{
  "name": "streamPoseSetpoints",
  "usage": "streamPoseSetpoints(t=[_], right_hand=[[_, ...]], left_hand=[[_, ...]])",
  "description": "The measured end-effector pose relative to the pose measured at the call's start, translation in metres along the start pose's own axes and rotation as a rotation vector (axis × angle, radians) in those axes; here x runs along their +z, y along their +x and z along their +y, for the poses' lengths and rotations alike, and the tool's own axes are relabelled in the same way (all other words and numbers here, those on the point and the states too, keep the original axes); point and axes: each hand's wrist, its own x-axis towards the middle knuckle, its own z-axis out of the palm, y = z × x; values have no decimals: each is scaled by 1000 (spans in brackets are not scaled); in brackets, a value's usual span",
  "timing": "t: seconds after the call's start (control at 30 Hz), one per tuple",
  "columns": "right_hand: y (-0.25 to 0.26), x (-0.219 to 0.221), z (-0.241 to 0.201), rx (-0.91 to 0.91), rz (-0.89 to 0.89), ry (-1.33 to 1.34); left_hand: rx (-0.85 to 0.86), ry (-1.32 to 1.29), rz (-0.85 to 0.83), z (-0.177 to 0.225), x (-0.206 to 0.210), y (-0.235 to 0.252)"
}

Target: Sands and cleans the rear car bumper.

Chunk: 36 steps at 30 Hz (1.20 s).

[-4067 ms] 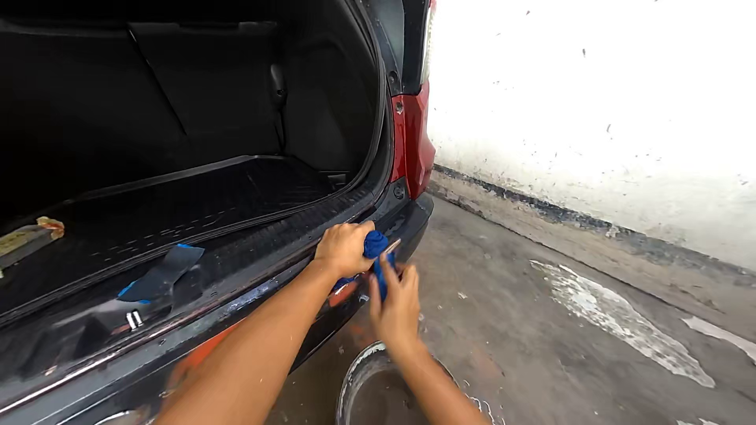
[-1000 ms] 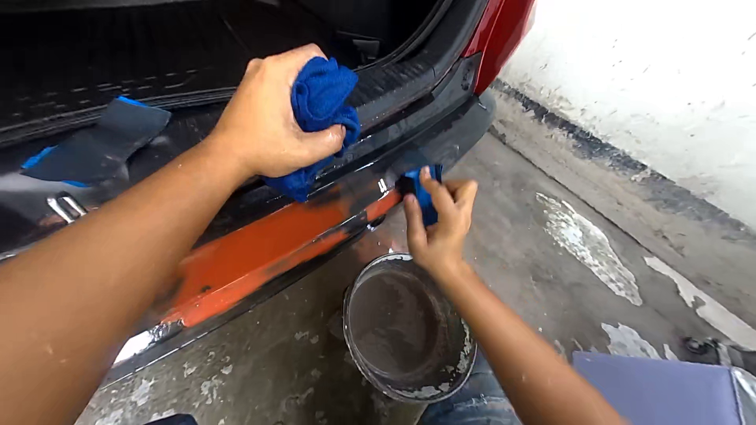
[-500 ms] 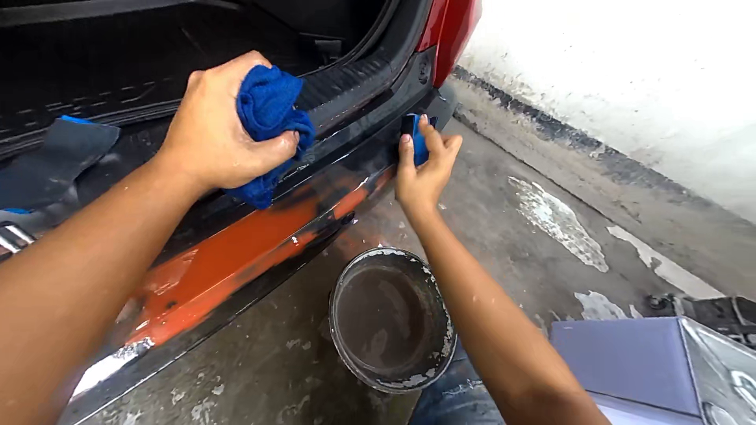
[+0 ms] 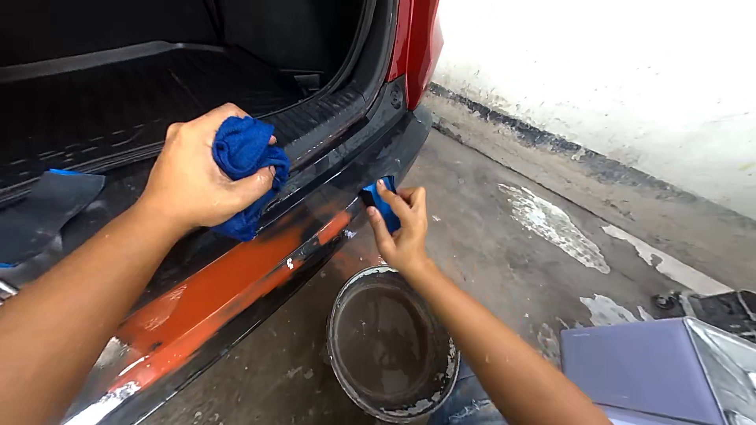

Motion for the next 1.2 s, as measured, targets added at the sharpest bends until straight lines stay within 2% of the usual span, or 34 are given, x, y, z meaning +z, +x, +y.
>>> streamPoseSetpoints(t=[0.03,0.1,0.17,0.2,0.27,0.33,0.37,0.43,0.5,0.6,0.67,0.7,0.77,0.83,0.87,0.93,1.0,1.07,1.13,1.2], right_hand=[[11,0,10,3,-3,-20],[37,6,22,141,71,-79],[42,10,11,261,117,-125],[31,7,-2,254,96,-122],[-4,-1,-19,124,-1,-64],[-7,-5,-4,11,-37,-25],[6,-5,6,30,-41,-44],[42,-1,20,202,13,-134],[49,4,7,299,51,-196],[-3,-2,-26,72,-19,-63],[-9,-2,-11,-57,-44,-5],[2,-1,-1,-52,-36,-10],[37,2,11,126,4,-90],[49,9,-5,285,56,-163],[34,11,-27,276,63,-156],[-28,11,-79,136,-15,-87],[-75,13,-101,1,-80,-28],[-61,12,-86,-56,-92,-34],[-15,18,-66,23,-33,-93],[2,27,-66,137,63,-151]], left_hand=[[-7,2,-3,-1,0,-1],[-12,13,-13,0,1,-1],[-23,29,0,2,1,-4],[-27,35,5,2,1,-4],[-32,38,9,1,0,-3],[-35,37,9,0,0,-2],[-42,38,9,1,0,-4],[-45,34,4,1,1,-3],[-56,20,10,3,1,-5],[-49,1,15,2,1,0],[-39,-4,14,1,0,1],[-34,-15,7,1,0,-1],[-13,-25,-7,2,1,-1],[14,-26,3,3,2,-2],[31,-31,6,3,2,-1],[56,-42,22,1,3,-1],[66,-50,28,-1,4,-3],[46,-48,13,1,4,-5],[30,-40,-5,3,4,-4],[33,-47,-4,5,4,-3]])
